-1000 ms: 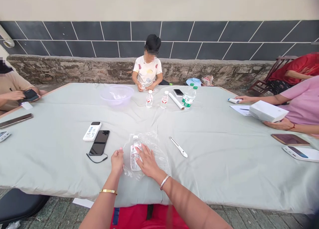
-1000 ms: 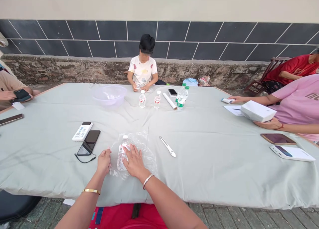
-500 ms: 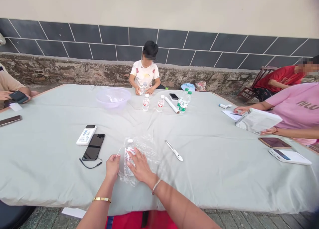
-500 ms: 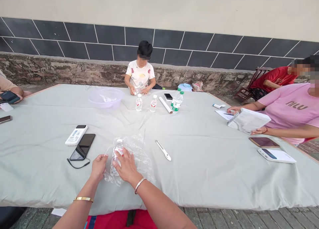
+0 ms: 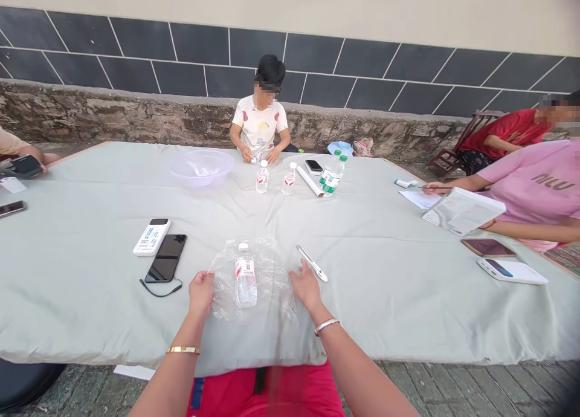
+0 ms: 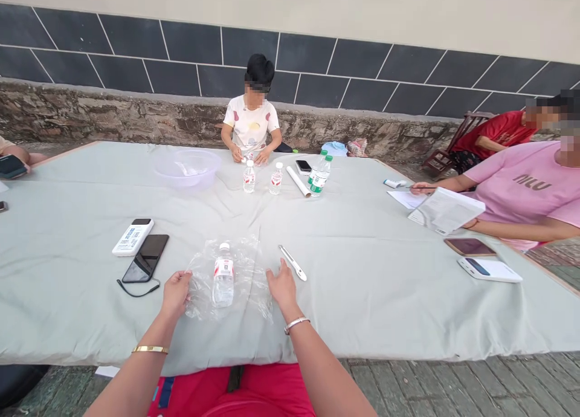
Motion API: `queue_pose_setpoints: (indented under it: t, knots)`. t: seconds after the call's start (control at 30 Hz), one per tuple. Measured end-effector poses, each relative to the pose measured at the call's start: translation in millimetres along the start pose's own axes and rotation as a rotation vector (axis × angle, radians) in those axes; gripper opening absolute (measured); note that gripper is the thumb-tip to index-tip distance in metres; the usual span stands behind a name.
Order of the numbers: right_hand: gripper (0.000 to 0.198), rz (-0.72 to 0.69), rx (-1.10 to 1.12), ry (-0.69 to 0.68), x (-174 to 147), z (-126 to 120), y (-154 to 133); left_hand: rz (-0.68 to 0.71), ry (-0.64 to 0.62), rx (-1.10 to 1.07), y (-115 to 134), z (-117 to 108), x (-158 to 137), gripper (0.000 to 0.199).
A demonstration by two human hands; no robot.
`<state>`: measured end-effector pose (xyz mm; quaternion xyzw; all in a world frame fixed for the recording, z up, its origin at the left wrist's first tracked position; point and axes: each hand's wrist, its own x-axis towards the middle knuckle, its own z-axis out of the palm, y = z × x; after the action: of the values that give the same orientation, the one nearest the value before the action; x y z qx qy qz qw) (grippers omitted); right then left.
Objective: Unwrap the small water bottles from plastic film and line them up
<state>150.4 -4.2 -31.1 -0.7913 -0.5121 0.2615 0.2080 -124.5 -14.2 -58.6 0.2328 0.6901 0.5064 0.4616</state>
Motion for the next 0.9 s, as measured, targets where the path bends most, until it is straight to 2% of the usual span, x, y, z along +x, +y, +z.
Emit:
queue_pose_setpoints:
  t: [0.1,0.23,0.27,0.4,0.5,0.6,0.7,0.8,0.9]
  knots:
    - [0.06,0.013,-0.073,-0.092,1,2,-3,-0.007,0.003,-0.009,2,-1,2,0.026]
    - [0.02,-0.031,-0.012,-0.091,4,8,-5,-0.012,0.021,-0.013,6,-3,5,0.024]
    - [0.016,-0.045,0.017,-0.082,5,8,-5,-0.013,0.025,-0.013,7,-2,5,0.023]
    - [0.018,-0.068,0.105,-0.059,5,3,-14,-0.028,0.03,-0.026,7,3,5,0.022]
    - [0.02,-0.108,0.144,-0.023,-4,9,-42,-0.043,0.036,-0.052,6,8,5,0.021]
    - [0.016,-0.346,0.177,-0.042,-26,33,-83,-0.048,0.045,-0.074,6,10,5,0.019]
    - [0.012,-0.513,0.147,-0.164,-48,59,-113,-0.035,0.053,-0.082,8,9,5,0.017]
    - [0.011,-0.544,0.115,-0.192,-58,70,-121,-0.016,0.057,-0.077,8,8,2,0.017]
    - [0.011,-0.54,0.092,-0.181,-56,68,-117,-0.01,0.056,-0.071,7,9,-1,0.018]
